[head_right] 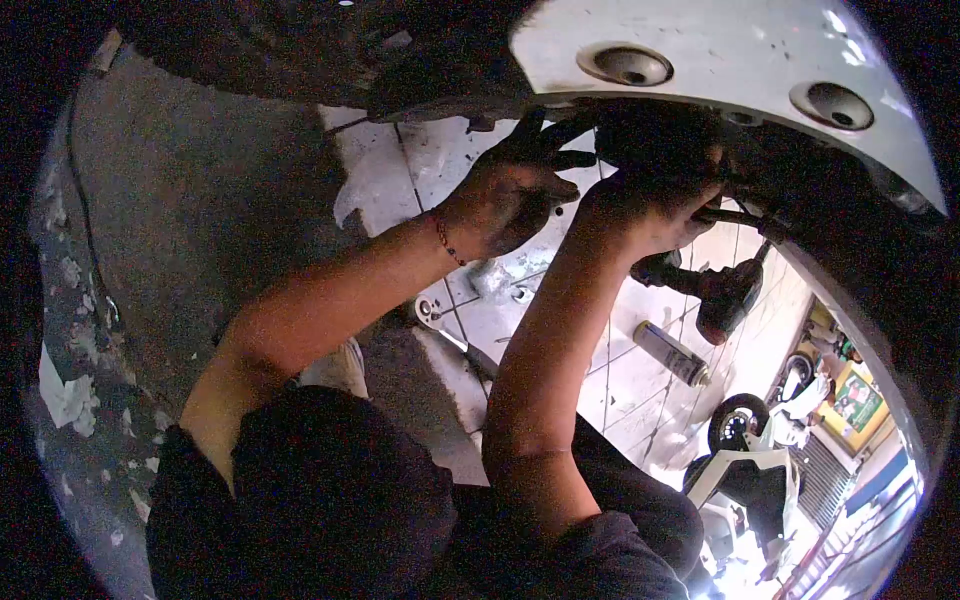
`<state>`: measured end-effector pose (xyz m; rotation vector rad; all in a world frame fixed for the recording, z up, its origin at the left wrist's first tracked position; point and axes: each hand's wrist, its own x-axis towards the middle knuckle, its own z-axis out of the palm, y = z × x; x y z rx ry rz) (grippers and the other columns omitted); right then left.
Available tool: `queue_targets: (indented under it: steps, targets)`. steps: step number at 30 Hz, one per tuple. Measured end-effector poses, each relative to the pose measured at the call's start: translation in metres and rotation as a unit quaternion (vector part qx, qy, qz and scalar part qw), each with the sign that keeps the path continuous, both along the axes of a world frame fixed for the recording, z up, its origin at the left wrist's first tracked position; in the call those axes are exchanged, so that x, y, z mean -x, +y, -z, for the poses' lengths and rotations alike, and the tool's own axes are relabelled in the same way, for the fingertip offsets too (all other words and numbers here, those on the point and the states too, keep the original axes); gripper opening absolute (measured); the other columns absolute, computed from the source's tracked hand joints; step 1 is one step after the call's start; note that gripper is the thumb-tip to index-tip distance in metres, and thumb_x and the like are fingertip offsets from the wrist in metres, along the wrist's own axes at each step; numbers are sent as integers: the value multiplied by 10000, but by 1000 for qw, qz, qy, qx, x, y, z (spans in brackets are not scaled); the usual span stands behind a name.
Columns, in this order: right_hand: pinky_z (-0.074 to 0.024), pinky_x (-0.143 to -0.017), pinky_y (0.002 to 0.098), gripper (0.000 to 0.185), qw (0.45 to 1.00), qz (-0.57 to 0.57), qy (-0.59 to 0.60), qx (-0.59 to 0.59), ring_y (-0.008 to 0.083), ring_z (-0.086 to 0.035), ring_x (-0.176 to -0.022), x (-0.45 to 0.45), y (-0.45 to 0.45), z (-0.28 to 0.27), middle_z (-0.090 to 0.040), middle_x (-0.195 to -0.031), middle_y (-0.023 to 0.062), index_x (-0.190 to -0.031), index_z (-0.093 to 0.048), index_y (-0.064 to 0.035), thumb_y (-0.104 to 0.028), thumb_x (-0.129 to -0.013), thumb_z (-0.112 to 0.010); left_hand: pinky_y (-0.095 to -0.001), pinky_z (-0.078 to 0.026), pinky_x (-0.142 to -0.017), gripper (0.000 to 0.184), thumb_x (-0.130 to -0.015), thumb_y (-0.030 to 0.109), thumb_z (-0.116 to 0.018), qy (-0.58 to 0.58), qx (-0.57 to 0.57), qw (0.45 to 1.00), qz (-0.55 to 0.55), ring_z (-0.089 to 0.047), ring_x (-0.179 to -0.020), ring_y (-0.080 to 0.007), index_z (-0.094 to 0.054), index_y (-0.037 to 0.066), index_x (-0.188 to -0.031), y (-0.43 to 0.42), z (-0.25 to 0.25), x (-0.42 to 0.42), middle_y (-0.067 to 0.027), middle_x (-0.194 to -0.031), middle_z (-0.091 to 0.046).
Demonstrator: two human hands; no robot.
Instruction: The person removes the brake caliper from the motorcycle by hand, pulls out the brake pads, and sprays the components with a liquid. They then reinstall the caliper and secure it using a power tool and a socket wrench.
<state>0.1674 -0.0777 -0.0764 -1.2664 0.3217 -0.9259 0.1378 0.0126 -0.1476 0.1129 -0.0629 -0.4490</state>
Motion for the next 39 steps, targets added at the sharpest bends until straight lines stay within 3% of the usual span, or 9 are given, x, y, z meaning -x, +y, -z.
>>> queue_targets:
  steps: [4, 6, 9, 24, 25, 28, 30, 36, 39]
  targets:
    - [-556, -885, 412, 369, 998, -44, -42, 24, 307, -615, -1070, 3, -10, 15, -575, -1249, 209, -1281, -491, 1, -181, -959, -485, -296, -479, -840, 749, -688, -95, -599, -58, -73, 995, -27, -515, -1175, -237, -385, 117, -1373, -4, 4, -3, -76, -1429, -440]
    - [-565, -866, 405, 343, 907, 103, 39, 407, 304, -642, -998, 4, -7, 22, -612, -1181, 200, -1231, -508, 14, -155, -933, -536, -296, -469, -857, 720, -693, -87, -599, -41, -51, 998, -20, -522, -1165, -228, -410, 97, -1363, -3, 5, -5, -72, -1415, -454]
    - [-577, -834, 405, 309, 999, -8, -32, 2, 291, -657, -934, 1, 6, 8, -636, -1123, 190, -1174, -522, 21, -133, -910, -573, -300, -463, -890, 681, -713, -71, -600, -44, -93, 993, -59, -523, -1152, -209, -427, 59, -1359, 0, 17, -4, -81, -1405, -465]
    - [-595, -782, 397, 407, 991, -49, -86, 94, 258, -665, -895, -3, -10, 21, -650, -1077, 133, -1184, -515, -23, -112, -833, -701, -331, -542, -861, 355, -845, 47, -609, -163, -417, 878, -170, -598, -1083, -231, -589, 33, -1199, 19, 38, 10, -129, -1226, -600]
    - [-595, -789, 394, 427, 993, -54, -99, 45, 259, -664, -900, -1, -4, 18, -650, -1071, 134, -1173, -516, -21, -118, -816, -727, -362, -527, -867, 216, -871, 91, -600, -361, -622, 640, -271, -619, -1031, -260, -648, 25, -1072, 41, 35, 15, -154, -1165, -626]
    - [-594, -803, 409, 447, 993, -54, -91, 61, 252, -652, -894, 1, 12, 5, -643, -1087, 138, -1138, -520, -22, -63, -768, -768, -281, -508, -717, 75, -826, 34, -656, -126, -572, 773, -243, -642, -850, -178, -650, 30, -901, 89, -32, 47, -95, -947, -649]
    - [-591, -822, 416, 519, 995, -16, -75, 61, 259, -637, -919, 1, 11, 7, -631, -1109, 145, -1140, -498, -18, -57, -725, -808, -286, -475, -700, 147, -835, 108, -654, -278, -510, 638, -506, -612, -792, -172, -619, 17, -944, 117, 1, 41, -80, -899, -638]
    - [-540, -886, 374, 588, 992, -50, -88, 70, 236, -588, -968, 1, 12, 4, -606, -1125, 130, -1123, -461, -3, -92, -693, -853, -356, -476, -793, 350, -852, 321, -694, -223, -710, 158, -649, -619, -891, -249, -633, 25, -1028, 267, -53, -6, -111, -971, -651]
    - [-514, -921, 380, 628, 995, -57, -65, 56, 237, -579, -984, 2, 6, 7, -607, -1114, 124, -1128, -469, -1, -111, -663, -875, -419, -454, -929, 272, -888, 98, -592, -343, -765, -137, -528, -597, -1093, -307, -636, 101, -1156, 326, -75, -61, -129, -1127, -659]
